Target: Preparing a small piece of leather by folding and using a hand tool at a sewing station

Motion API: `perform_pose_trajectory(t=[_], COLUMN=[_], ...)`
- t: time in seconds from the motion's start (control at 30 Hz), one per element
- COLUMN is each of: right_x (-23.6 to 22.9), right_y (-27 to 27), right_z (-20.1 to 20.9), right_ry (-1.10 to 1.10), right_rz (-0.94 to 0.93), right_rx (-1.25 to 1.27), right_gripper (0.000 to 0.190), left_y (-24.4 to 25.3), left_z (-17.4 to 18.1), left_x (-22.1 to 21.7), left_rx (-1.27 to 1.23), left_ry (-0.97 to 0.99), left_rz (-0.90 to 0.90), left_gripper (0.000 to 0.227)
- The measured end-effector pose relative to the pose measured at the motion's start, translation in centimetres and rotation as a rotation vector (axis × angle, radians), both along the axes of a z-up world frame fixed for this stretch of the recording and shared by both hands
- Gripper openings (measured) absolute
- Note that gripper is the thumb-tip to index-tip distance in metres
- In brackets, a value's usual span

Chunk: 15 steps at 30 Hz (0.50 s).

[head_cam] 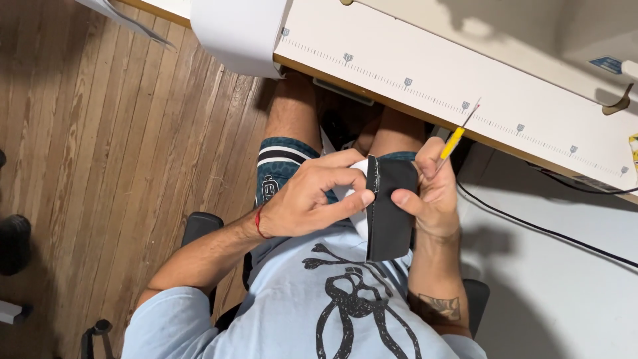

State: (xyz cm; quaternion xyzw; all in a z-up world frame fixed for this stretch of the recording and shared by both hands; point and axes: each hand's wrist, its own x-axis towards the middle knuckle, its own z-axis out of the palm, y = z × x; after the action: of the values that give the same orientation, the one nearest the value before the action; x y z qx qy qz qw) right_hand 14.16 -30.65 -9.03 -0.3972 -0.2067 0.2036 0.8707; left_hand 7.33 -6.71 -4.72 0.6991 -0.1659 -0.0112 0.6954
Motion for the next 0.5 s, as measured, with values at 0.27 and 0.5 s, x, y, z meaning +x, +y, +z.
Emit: perform_pose_trajectory(t=[0.27,0.5], right_x=[1.9,3.7], right_y=[-2.5,-2.1], right_z=[-1.4,-2.1], right_ry=[-0.169,-0.185], right_rz=[0.017,0.145], right_rx=[-0.145,-0.090], right_gripper=[0.059,0.058], left_y=[0.3,-0.2], left_z=[1.8,0.2], left_x=[0.3,-0.3], left_rx=[0.059,-0.061], left_ry=[-0.064,-0.008], left_rz=[-0.063,-0.030], left_gripper=[0.020,0.015])
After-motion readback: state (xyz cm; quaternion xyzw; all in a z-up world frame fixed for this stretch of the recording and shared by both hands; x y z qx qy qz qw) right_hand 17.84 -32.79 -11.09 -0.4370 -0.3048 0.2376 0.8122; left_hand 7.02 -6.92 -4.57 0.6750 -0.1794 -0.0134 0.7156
